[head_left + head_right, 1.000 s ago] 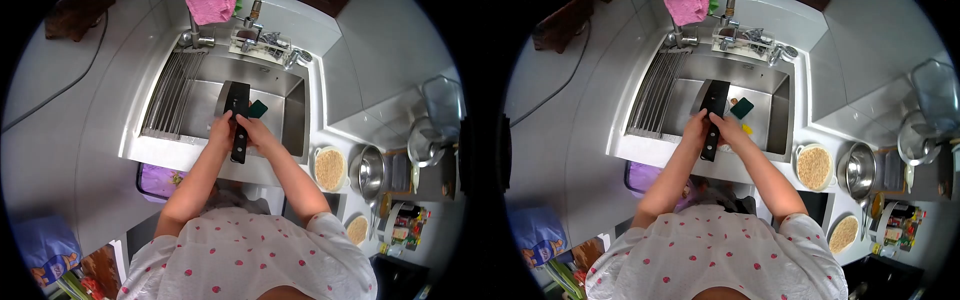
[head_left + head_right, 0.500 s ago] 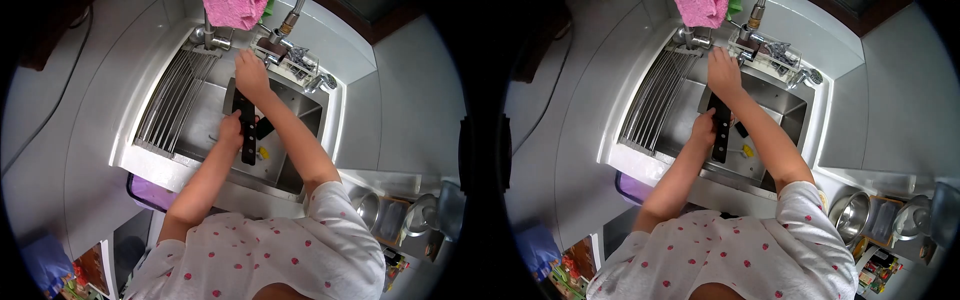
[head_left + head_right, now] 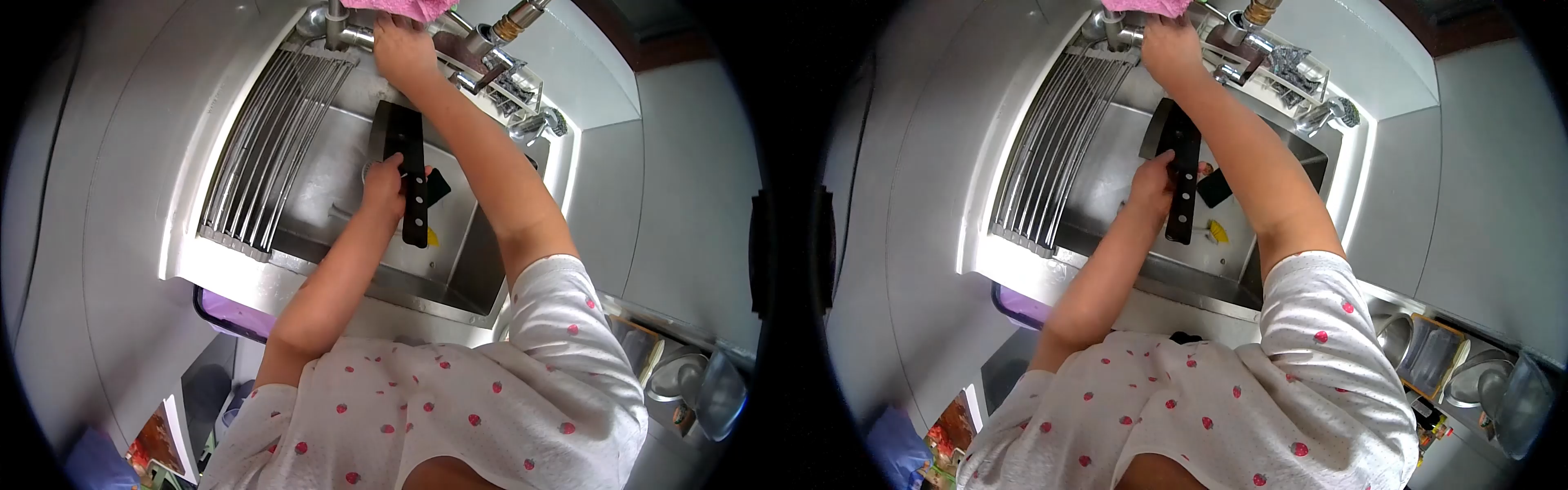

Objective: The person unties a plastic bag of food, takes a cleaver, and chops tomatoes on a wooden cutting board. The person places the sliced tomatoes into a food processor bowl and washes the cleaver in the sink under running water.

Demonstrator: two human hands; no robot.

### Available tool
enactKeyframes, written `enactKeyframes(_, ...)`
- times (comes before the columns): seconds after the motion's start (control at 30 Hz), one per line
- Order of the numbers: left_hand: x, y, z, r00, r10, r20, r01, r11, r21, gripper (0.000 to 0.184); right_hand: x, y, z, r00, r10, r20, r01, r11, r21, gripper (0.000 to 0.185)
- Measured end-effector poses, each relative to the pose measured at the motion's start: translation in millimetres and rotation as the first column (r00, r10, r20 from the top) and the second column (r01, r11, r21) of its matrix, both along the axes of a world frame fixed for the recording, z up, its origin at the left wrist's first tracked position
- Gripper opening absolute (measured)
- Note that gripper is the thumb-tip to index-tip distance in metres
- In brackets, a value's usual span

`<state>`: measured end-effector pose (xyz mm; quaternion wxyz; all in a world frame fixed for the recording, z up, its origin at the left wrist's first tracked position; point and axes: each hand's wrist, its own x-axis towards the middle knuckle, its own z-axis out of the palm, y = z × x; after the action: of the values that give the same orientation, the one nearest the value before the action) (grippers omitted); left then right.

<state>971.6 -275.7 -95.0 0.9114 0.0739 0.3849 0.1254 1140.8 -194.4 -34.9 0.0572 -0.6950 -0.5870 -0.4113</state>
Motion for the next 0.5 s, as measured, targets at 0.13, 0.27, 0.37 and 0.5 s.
enactKeyframes(0.13, 7.3, 1.2, -14.1, 0.999, 0.004, 0.045, 0.0, 0.996, -0.084, 0.025, -0.2, 7.7, -15.4, 0.947, -0.143, -0.287, 0.123, 0.989, -0.087, 0.03)
enactKeyframes(0.27, 11.1, -2.3, -8.9, 1.0, 0.024, -0.014, -0.025, 0.996, -0.081, 0.024, 1.9, -4.1, -5.8, 0.991, -0.099, -0.095, 0.089, 0.991, -0.096, 0.03)
enactKeyframes(0.37, 12.9, -3.3, -29.0, 0.998, 0.045, 0.037, -0.039, 0.99, -0.137, 0.022, -13.9, -14.0, 4.5, 0.905, -0.347, -0.244, 0.194, 0.85, -0.49, 0.034)
enactKeyframes(0.5, 16.3, -3.5, -38.9, 0.999, 0.031, 0.018, -0.028, 0.991, -0.134, 0.021, -54.3, -67.9, 28.6, 0.097, -0.284, -0.954, -0.153, 0.943, -0.296, 0.02)
